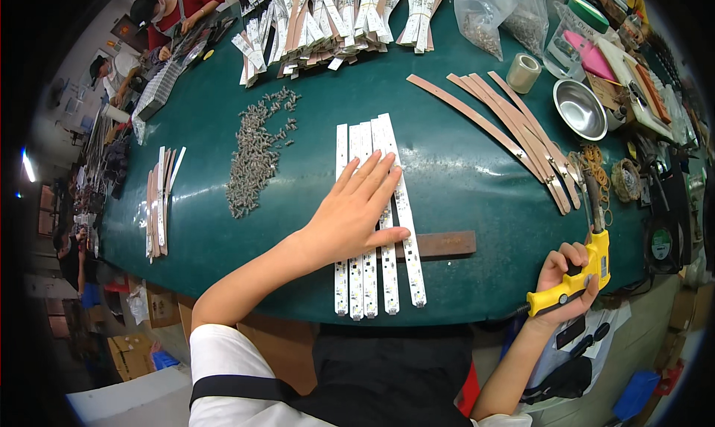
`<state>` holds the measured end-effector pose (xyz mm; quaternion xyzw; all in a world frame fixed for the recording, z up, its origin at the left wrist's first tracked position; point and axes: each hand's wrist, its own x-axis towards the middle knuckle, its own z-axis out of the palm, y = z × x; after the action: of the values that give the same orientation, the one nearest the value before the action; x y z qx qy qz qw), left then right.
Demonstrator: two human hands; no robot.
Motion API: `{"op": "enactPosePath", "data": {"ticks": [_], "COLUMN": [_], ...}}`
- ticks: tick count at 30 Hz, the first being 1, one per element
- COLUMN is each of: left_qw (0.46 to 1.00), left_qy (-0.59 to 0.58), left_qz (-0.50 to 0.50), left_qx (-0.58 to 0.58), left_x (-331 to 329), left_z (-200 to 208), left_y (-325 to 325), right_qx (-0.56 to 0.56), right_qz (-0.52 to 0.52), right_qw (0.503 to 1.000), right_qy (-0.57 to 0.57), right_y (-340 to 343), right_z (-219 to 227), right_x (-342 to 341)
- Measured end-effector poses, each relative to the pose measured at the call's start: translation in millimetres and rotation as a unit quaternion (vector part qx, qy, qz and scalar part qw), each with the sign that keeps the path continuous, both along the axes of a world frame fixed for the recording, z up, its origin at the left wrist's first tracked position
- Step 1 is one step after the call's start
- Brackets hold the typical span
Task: The person sets aside finished LED strips, aligns a new batch of LED strips on a table, and attaches small components to them using a soldering gun.
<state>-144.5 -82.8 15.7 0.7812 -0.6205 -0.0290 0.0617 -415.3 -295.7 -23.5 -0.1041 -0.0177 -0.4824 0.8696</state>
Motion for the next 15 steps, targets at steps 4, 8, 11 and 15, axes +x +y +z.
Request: {"op": "enactPosePath", "data": {"ticks": [4, 8, 11, 15], "left_qw": [0.999, 0.998, 0.996, 0.996], "left_qy": [0.042, 0.061, 0.075, 0.064], "left_qz": [-0.014, -0.019, -0.028, -0.069], "left_qx": [-0.005, 0.009, 0.031, 0.002], "left_x": [-4, -2, 1, 13], "left_z": [2, 2, 10, 18], "left_y": [-11, -13, -7, -33], "right_qx": [0.0, 0.009, 0.021, 0.013], "right_qz": [0.0, -0.005, -0.009, -0.035], "right_qw": [1.0, 1.0, 1.0, 0.999], "right_qy": [0.004, -0.005, -0.004, -0.014], "right_y": [0, 5, 5, 4], "right_z": [0, 4, 3, 4], "right_x": [1, 6, 4, 0]}}
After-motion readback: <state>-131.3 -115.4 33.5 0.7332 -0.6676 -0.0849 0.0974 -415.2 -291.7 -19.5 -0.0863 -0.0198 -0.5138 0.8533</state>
